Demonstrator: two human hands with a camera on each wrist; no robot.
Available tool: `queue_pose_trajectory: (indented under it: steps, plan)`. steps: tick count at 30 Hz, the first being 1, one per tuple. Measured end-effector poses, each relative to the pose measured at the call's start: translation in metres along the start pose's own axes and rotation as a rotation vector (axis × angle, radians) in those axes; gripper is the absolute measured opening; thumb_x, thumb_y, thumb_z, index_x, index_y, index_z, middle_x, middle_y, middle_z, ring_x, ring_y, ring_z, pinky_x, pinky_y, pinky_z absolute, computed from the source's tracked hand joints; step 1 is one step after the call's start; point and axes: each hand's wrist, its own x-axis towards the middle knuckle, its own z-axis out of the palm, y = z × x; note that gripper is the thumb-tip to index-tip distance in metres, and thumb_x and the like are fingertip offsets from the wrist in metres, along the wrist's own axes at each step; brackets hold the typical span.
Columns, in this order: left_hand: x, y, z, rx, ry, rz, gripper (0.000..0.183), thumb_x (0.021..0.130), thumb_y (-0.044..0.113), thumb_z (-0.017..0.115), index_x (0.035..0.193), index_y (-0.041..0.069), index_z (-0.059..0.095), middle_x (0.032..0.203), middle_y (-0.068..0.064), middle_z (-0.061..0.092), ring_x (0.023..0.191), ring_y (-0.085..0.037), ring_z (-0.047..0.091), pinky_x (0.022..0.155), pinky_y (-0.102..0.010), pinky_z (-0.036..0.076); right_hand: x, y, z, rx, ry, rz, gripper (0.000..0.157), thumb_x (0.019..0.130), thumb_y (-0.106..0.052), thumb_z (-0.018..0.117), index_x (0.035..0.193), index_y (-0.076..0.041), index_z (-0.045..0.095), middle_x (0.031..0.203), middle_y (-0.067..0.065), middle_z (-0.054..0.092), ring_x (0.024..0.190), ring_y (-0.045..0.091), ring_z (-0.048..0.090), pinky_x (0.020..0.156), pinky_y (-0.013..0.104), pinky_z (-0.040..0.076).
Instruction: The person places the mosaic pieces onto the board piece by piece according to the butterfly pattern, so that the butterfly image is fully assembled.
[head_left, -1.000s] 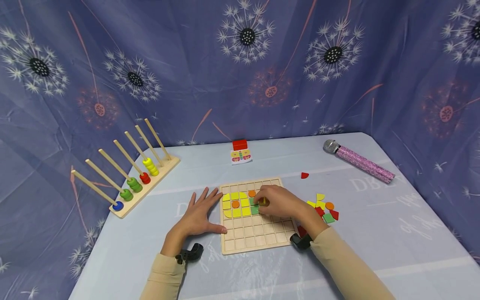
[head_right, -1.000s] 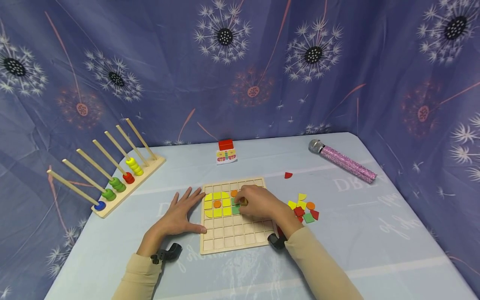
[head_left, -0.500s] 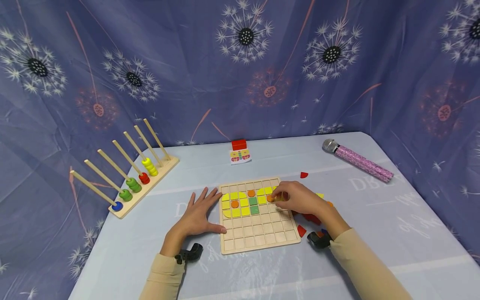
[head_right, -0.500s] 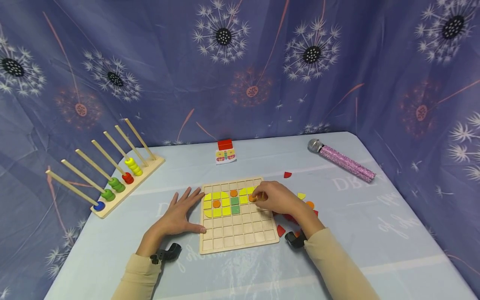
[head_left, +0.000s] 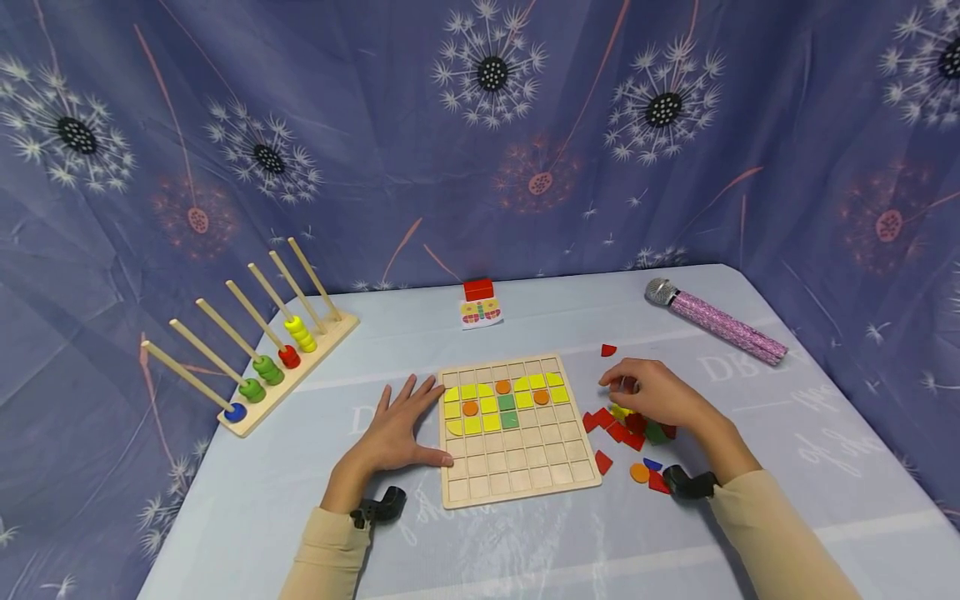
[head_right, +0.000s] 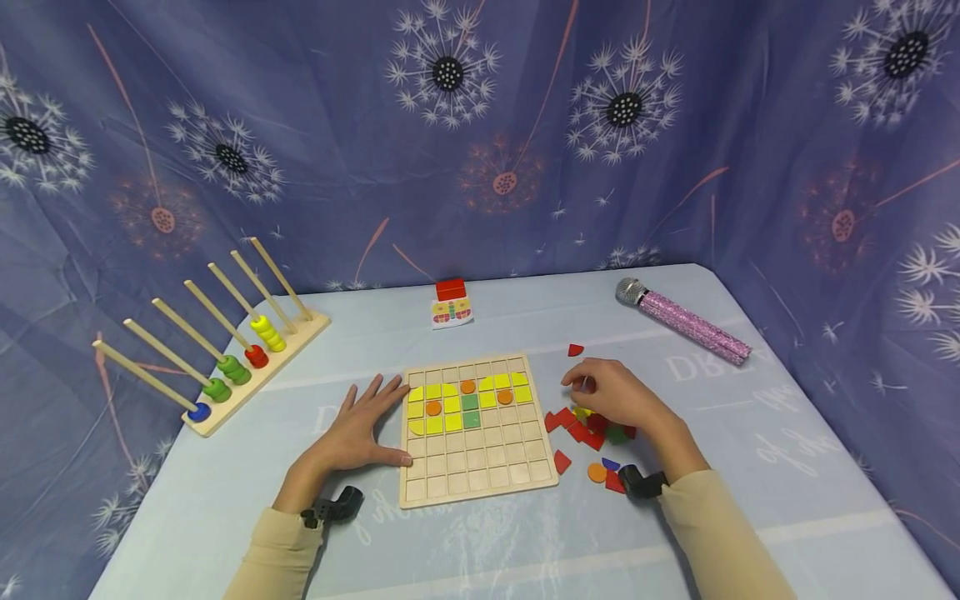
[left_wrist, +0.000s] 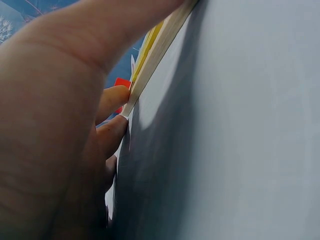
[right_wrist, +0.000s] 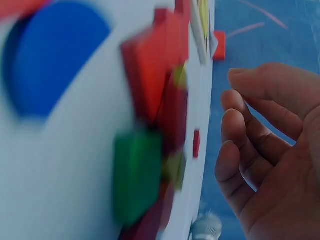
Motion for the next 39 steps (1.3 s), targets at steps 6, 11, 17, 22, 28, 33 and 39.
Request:
queue_pose_trajectory:
  steps: [6, 11, 17, 22, 28, 33, 39]
  plan:
    - [0.000, 0.000, 0.000, 0.007, -0.007, -0.007, 0.121, 0.053, 0.086, 0.065, 0.153, 0.027, 0.029, 0.159, 0.006, 0.015, 0.146, -0.023, 0.002, 0.113, -0.053, -0.007, -0.013, 0.023, -0.009, 0.001, 0.059, 0.054, 0.021, 0.086, -0.010, 0.071, 0.107, -0.010, 0.072, 0.087, -0.004, 0.061, 0.079, 0.018, 0.054, 0.067, 0.031, 0.052]
    - [0.000, 0.000, 0.000, -0.003, 0.002, 0.009, 0.120, 0.054, 0.084, 0.067, 0.152, 0.025, 0.031, 0.159, 0.004, 0.017, 0.146, -0.026, 0.003, 0.112, -0.055, -0.005, -0.022, 0.036, -0.013, 0.018, 0.086, 0.095, 0.021, 0.086, -0.008, 0.071, 0.107, -0.009, 0.071, 0.086, 0.000, 0.061, 0.077, 0.021, 0.054, 0.060, 0.029, 0.052]
    - [0.000, 0.002, -0.001, -0.006, 0.002, 0.010, 0.120, 0.054, 0.083, 0.068, 0.152, 0.023, 0.031, 0.159, 0.004, 0.017, 0.146, -0.026, 0.004, 0.112, -0.055, -0.005, -0.029, 0.041, -0.016, 0.008, 0.073, 0.110, 0.023, 0.084, -0.007, 0.070, 0.107, -0.008, 0.071, 0.088, 0.000, 0.062, 0.077, 0.021, 0.054, 0.062, 0.029, 0.052]
    - [0.000, 0.000, -0.001, -0.001, 0.001, 0.005, 0.121, 0.053, 0.085, 0.067, 0.152, 0.025, 0.031, 0.159, 0.004, 0.017, 0.146, -0.025, 0.003, 0.112, -0.055, -0.005, -0.031, 0.043, -0.015, 0.014, 0.068, 0.116, 0.023, 0.084, -0.007, 0.071, 0.107, -0.009, 0.071, 0.089, 0.000, 0.062, 0.077, 0.021, 0.054, 0.062, 0.029, 0.052]
    - [0.000, 0.001, -0.001, -0.017, 0.003, 0.012, 0.121, 0.053, 0.083, 0.069, 0.152, 0.024, 0.032, 0.159, 0.002, 0.019, 0.146, -0.025, 0.003, 0.112, -0.057, -0.005, -0.030, 0.042, -0.012, 0.040, 0.059, 0.113, 0.023, 0.083, -0.006, 0.070, 0.106, -0.010, 0.071, 0.087, 0.000, 0.061, 0.076, 0.021, 0.054, 0.059, 0.029, 0.052]
    - [0.000, 0.002, -0.001, -0.008, -0.008, -0.005, 0.121, 0.053, 0.084, 0.068, 0.152, 0.026, 0.030, 0.159, 0.005, 0.016, 0.146, -0.022, 0.001, 0.113, -0.054, -0.006, -0.030, 0.041, -0.010, 0.017, 0.023, 0.092, 0.022, 0.082, -0.005, 0.072, 0.102, -0.012, 0.071, 0.086, -0.001, 0.059, 0.077, 0.019, 0.052, 0.063, 0.028, 0.049]
    - [-0.001, 0.003, 0.000, -0.018, 0.006, 0.004, 0.121, 0.053, 0.082, 0.069, 0.152, 0.024, 0.032, 0.159, 0.003, 0.018, 0.146, -0.025, 0.004, 0.112, -0.055, -0.006, -0.031, 0.037, -0.010, -0.026, -0.011, 0.089, 0.023, 0.079, -0.007, 0.075, 0.101, -0.012, 0.072, 0.090, -0.001, 0.058, 0.079, 0.018, 0.049, 0.066, 0.028, 0.047]
